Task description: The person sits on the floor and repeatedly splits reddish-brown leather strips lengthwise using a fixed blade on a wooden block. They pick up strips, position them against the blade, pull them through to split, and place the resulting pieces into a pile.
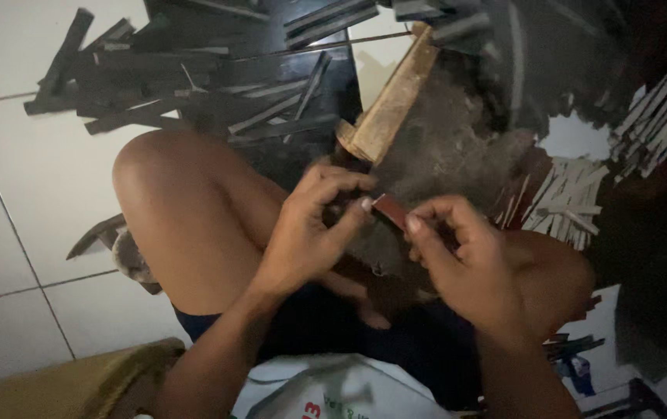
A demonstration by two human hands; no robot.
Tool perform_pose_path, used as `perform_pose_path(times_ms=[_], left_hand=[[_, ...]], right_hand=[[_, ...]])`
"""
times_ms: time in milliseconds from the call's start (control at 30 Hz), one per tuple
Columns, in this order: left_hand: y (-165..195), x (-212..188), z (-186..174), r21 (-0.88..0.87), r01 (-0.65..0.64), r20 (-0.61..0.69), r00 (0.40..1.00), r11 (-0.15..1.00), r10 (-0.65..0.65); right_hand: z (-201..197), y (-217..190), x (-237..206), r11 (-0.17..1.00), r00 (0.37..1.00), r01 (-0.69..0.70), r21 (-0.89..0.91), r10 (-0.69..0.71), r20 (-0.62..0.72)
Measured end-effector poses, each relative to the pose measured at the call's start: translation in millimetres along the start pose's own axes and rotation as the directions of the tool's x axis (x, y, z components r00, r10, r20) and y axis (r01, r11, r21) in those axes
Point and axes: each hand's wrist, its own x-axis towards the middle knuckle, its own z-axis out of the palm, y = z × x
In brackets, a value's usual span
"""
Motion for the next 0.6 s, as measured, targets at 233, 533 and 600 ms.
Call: perform_pose_path(times_ms=[233, 533, 600], left_hand=[[-24, 12, -14, -0.157, -0.079, 0.023, 0.996, 0.985, 0.083], [-15, 16, -16, -0.12, 0.046, 0.022, 0.999, 0.992, -0.044], [-10, 15, -15, -0.106, 0.136, 0.039, 0.99, 0.985, -0.133]], right_hand=[[8, -6, 16, 0.992, 0.993, -0.115, -0.05, 0.116, 0.012], [14, -9, 19, 0.986, 0.989, -0.146, -0.084, 0.147, 0.004], [15, -8, 18, 0.985, 0.993, -0.12, -0.123, 0.12, -0.004]])
